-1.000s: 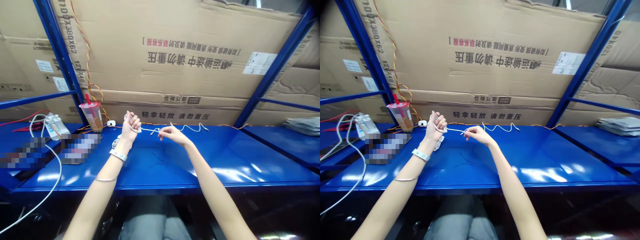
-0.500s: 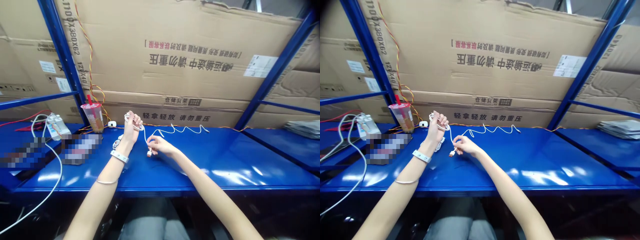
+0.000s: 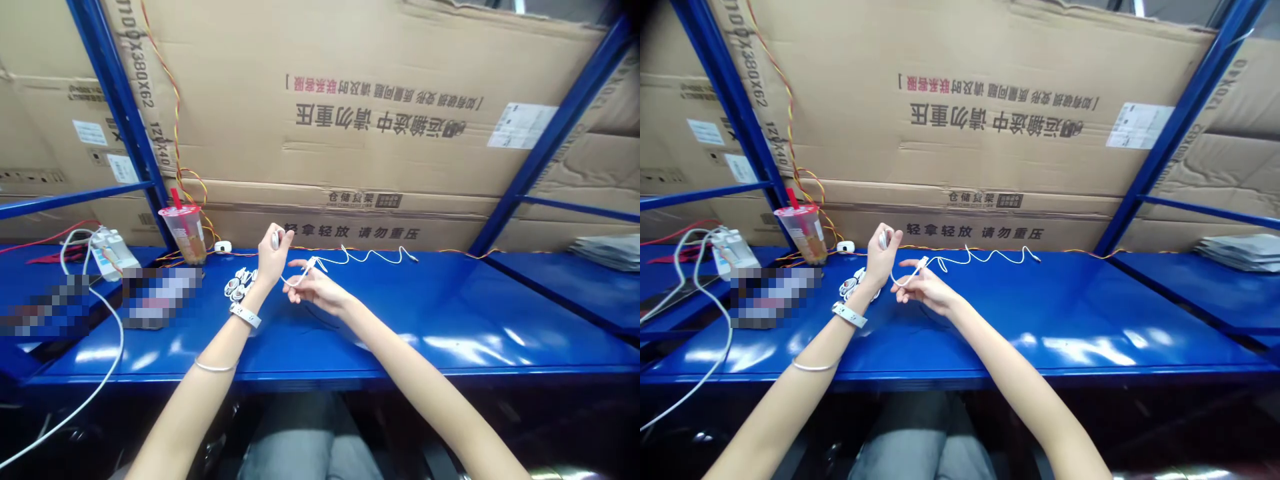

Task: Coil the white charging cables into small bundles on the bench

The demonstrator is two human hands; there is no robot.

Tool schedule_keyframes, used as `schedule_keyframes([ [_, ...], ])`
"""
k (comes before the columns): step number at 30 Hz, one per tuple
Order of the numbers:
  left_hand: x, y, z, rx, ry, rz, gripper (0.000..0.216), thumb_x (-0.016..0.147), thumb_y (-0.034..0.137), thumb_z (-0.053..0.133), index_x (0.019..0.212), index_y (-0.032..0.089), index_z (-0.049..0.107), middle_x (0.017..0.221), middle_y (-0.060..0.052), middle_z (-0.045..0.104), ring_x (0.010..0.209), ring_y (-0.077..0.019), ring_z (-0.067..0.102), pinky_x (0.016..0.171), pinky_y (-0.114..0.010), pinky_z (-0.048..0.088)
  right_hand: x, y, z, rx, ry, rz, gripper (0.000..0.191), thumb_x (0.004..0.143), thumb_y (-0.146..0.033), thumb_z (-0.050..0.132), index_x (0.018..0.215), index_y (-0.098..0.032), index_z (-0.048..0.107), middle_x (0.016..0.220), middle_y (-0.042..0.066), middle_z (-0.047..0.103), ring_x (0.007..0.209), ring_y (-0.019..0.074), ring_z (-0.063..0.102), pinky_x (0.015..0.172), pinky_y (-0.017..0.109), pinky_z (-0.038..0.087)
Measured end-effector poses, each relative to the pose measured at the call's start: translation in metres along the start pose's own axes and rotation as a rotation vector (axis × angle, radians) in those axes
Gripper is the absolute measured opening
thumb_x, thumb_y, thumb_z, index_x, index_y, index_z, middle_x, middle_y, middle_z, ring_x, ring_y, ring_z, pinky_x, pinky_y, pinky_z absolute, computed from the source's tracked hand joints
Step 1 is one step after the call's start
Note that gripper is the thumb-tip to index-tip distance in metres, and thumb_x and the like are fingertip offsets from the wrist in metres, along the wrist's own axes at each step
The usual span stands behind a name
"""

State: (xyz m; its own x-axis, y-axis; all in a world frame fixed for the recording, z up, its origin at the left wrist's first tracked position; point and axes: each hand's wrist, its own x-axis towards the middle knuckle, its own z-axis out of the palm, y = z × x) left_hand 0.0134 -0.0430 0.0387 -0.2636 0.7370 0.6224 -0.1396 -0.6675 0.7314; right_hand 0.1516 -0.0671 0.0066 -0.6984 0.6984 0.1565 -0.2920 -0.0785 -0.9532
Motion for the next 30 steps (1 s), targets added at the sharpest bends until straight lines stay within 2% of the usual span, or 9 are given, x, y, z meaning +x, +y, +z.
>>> schedule_keyframes([
  [4,0.002,-0.013,-0.003,0.117,-0.091,0.01,0.029,0.076,0.032,0.069,0.061,0.018,0.049,0.057,0.005,0.036,0.054,-0.0089,0.029,0.051,-0.02,0.027,-0.004,-0.01,-0.001,-0.031,-0.007,-0.086,0.027,0.071,-0.022,0.07,0.094,-0.02,0.056,0.09,0.003,0.066,0.072,0.012,0.061,0.069,0.025,0.047],
  [7,0.001,-0.019,-0.002,0.042,-0.187,-0.162,0.029,0.075,0.035,0.07,0.062,0.017,0.051,0.058,0.004,0.041,0.052,-0.0075,0.033,0.048,-0.018,0.028,-0.005,-0.015,-0.007,0.013,0.052,-0.11,0.02,0.07,-0.025,0.072,0.084,-0.018,0.059,0.086,0.001,0.064,0.071,0.0104,0.06,0.071,0.024,0.048],
  [12,-0.006,-0.021,0.005,-0.211,-0.387,-0.518,0.042,0.077,0.058,0.058,0.071,0.017,0.051,0.054,0.004,0.039,0.044,-0.0058,0.032,0.04,-0.017,0.026,0.002,-0.017,-0.024,0.035,0.328,-0.192,0.029,0.059,-0.029,0.078,0.082,-0.019,0.064,0.086,0.002,0.066,0.076,0.0125,0.061,0.078,0.025,0.049],
  [15,-0.011,-0.02,0.008,-0.409,-0.494,-0.617,0.052,0.072,0.069,0.054,0.074,0.017,0.049,0.055,0.005,0.039,0.044,-0.0054,0.034,0.04,-0.017,0.029,0.006,-0.016,-0.029,-0.006,0.473,-0.29,0.031,0.055,-0.028,0.079,0.08,-0.018,0.064,0.08,0.002,0.067,0.074,0.0131,0.062,0.077,0.026,0.049],
  [17,-0.014,-0.018,0.01,-0.512,-0.541,-0.612,0.053,0.066,0.067,0.062,0.076,0.017,0.049,0.058,0.005,0.04,0.048,-0.0053,0.039,0.043,-0.015,0.031,0.007,-0.013,-0.03,-0.094,0.573,-0.377,0.028,0.057,-0.03,0.077,0.078,-0.017,0.063,0.073,0.001,0.066,0.068,0.0134,0.061,0.071,0.027,0.05],
  [20,-0.017,-0.016,0.011,-0.472,-0.536,-0.549,0.045,0.062,0.047,0.078,0.079,0.017,0.049,0.061,0.006,0.042,0.051,-0.004,0.041,0.045,-0.014,0.031,0.006,-0.009,-0.027,-0.351,0.68,-0.492,0.022,0.066,-0.034,0.072,0.077,-0.017,0.063,0.068,0.001,0.064,0.06,0.0142,0.059,0.06,0.028,0.048],
  [23,-0.017,-0.014,0.012,-0.403,-0.483,-0.541,0.038,0.063,0.03,0.08,0.08,0.018,0.049,0.062,0.007,0.043,0.051,-0.0028,0.042,0.048,-0.014,0.034,0.004,-0.007,-0.023,-0.687,0.712,-0.575,0.019,0.077,-0.036,0.063,0.078,-0.017,0.064,0.073,0.003,0.065,0.063,0.0152,0.058,0.059,0.027,0.046],
  [26,-0.015,-0.014,0.011,-0.394,-0.427,-0.534,0.036,0.065,0.03,0.078,0.078,0.018,0.047,0.061,0.008,0.041,0.051,-0.0029,0.042,0.048,-0.014,0.035,0.001,-0.007,-0.02,-0.933,0.708,-0.643,0.018,0.084,-0.033,0.055,0.08,-0.017,0.064,0.078,0.004,0.066,0.066,0.015,0.057,0.062,0.027,0.044],
  [30,-0.014,-0.016,0.01,-0.391,-0.415,-0.532,0.036,0.067,0.031,0.076,0.076,0.018,0.044,0.059,0.009,0.037,0.046,-0.0016,0.036,0.044,-0.013,0.028,0.001,-0.01,-0.019,-1.023,0.726,-0.654,0.017,0.087,-0.028,0.05,0.079,-0.017,0.06,0.073,0.003,0.064,0.062,0.0138,0.055,0.06,0.026,0.042],
])
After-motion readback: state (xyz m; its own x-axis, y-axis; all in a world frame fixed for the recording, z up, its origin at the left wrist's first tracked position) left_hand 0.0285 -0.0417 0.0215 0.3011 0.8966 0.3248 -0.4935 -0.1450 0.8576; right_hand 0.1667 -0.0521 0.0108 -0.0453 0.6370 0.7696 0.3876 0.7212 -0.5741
